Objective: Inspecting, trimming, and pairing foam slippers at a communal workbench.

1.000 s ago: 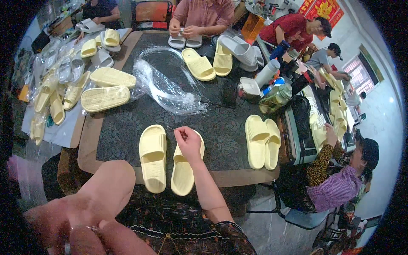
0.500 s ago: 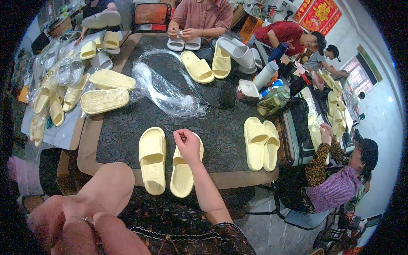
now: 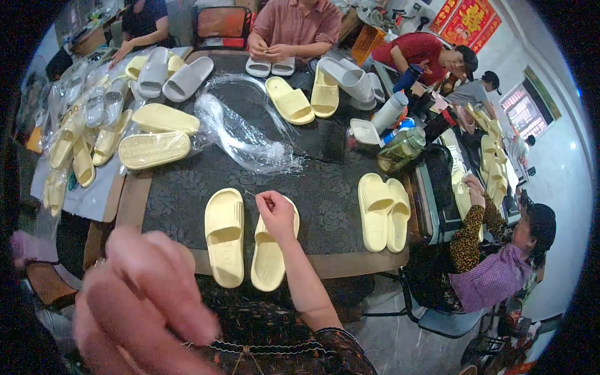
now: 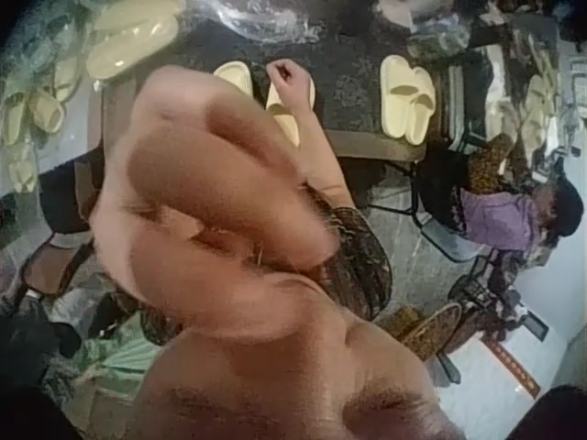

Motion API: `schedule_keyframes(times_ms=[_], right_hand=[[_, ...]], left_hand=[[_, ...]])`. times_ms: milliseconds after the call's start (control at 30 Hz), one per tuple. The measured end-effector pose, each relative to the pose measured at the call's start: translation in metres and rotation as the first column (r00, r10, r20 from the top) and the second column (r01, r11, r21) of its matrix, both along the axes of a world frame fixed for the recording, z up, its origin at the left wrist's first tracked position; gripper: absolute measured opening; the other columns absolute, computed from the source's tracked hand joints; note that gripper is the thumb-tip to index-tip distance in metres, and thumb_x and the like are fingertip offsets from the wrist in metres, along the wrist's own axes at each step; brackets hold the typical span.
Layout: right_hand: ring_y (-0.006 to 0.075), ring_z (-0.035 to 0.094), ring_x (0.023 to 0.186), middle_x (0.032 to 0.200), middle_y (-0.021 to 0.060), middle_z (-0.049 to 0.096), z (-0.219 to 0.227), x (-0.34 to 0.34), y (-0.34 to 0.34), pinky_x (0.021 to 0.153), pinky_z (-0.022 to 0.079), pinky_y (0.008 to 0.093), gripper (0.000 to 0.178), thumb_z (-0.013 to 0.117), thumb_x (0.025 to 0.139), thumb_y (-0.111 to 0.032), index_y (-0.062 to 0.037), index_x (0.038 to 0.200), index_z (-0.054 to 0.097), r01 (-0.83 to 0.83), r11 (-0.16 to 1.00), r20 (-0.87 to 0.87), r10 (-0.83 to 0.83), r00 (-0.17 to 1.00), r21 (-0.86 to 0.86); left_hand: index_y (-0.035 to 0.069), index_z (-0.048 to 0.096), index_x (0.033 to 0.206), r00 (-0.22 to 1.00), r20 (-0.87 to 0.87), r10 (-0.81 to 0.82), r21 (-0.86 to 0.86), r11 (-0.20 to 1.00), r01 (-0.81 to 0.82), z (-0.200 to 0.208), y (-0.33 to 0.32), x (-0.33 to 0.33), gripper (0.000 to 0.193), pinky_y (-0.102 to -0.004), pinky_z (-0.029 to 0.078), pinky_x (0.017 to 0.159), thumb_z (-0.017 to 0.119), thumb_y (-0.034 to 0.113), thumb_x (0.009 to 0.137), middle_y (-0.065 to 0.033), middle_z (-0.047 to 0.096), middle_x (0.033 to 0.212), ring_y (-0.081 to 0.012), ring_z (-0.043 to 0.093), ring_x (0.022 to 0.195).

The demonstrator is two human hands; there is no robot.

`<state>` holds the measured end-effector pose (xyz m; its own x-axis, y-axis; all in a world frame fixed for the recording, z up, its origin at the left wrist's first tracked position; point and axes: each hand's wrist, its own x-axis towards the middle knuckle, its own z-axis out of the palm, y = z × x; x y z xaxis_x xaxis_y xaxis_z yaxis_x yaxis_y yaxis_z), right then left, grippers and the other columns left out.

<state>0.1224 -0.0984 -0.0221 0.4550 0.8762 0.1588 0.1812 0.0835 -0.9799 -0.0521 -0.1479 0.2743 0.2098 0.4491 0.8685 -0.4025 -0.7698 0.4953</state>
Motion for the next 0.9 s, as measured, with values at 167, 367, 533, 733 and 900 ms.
schedule_keyframes(times_ms=[167, 367, 533, 733, 900], right_hand=[[0.0011, 0.048, 0.061, 0.071, -0.0039, 0.058, -0.005, 0.0, 0.003, 0.055, 0.04, 0.0181, 0.009, 0.066, 0.088, -0.009, 0.0001, 0.09, 0.065, 0.023, 0.999, 0.0, -0.023, 1.0, 0.038], [0.0007, 0.048, 0.064, 0.074, -0.005, 0.058, 0.009, -0.002, 0.0, 0.057, 0.039, 0.0171, 0.008, 0.066, 0.088, -0.008, -0.0001, 0.091, 0.066, 0.023, 1.0, -0.012, -0.023, 1.0, 0.006], [0.0002, 0.048, 0.067, 0.075, -0.0052, 0.059, 0.009, -0.008, 0.005, 0.06, 0.04, 0.0172, 0.009, 0.066, 0.089, -0.008, -0.0003, 0.092, 0.066, -0.02, 1.0, -0.01, 0.02, 1.0, 0.017], [0.0021, 0.049, 0.064, 0.073, -0.004, 0.057, 0.007, -0.003, -0.002, 0.058, 0.041, 0.0187, 0.009, 0.066, 0.088, -0.008, 0.0002, 0.091, 0.065, 0.025, 1.0, -0.031, -0.025, 0.999, 0.004], [0.0031, 0.051, 0.066, 0.075, -0.0031, 0.059, -0.001, -0.001, -0.002, 0.06, 0.042, 0.019, 0.009, 0.065, 0.089, -0.008, 0.0004, 0.092, 0.065, 0.026, 0.999, 0.032, -0.025, 0.999, -0.019]], left_hand=[[0.015, 0.055, 0.078, 0.998, -0.028, 0.061, 0.057, 0.997, -0.059, -0.003, -0.005, -0.005, 0.022, -0.0276, 0.049, 0.068, 0.064, 0.034, 0.085, -0.0006, 0.064, 0.087, -0.0143, 0.055, 0.067], [0.015, 0.059, 0.085, 0.954, -0.278, 0.113, -0.128, 0.98, -0.153, 0.03, -0.021, -0.037, 0.015, -0.0282, 0.049, 0.073, 0.068, 0.027, 0.082, -0.0014, 0.064, 0.092, -0.0144, 0.056, 0.076], [0.014, 0.047, 0.083, 0.967, -0.058, 0.247, -0.005, 0.969, -0.248, -0.037, -0.006, -0.089, 0.014, -0.0314, 0.046, 0.07, 0.06, 0.019, 0.085, -0.0023, 0.059, 0.08, -0.0183, 0.055, 0.072], [0.011, 0.033, 0.088, 0.974, -0.048, 0.222, 0.122, 0.969, -0.215, -0.059, 0.061, -0.03, 0.025, -0.0367, 0.046, 0.069, 0.055, 0.0, 0.082, -0.0083, 0.057, 0.075, -0.0249, 0.056, 0.074], [0.003, 0.048, 0.106, 0.916, -0.213, 0.34, 0.267, 0.922, -0.281, -0.121, 0.108, -0.02, 0.038, -0.0409, 0.049, 0.078, 0.057, -0.009, 0.071, -0.0142, 0.062, 0.092, -0.0334, 0.061, 0.089]])
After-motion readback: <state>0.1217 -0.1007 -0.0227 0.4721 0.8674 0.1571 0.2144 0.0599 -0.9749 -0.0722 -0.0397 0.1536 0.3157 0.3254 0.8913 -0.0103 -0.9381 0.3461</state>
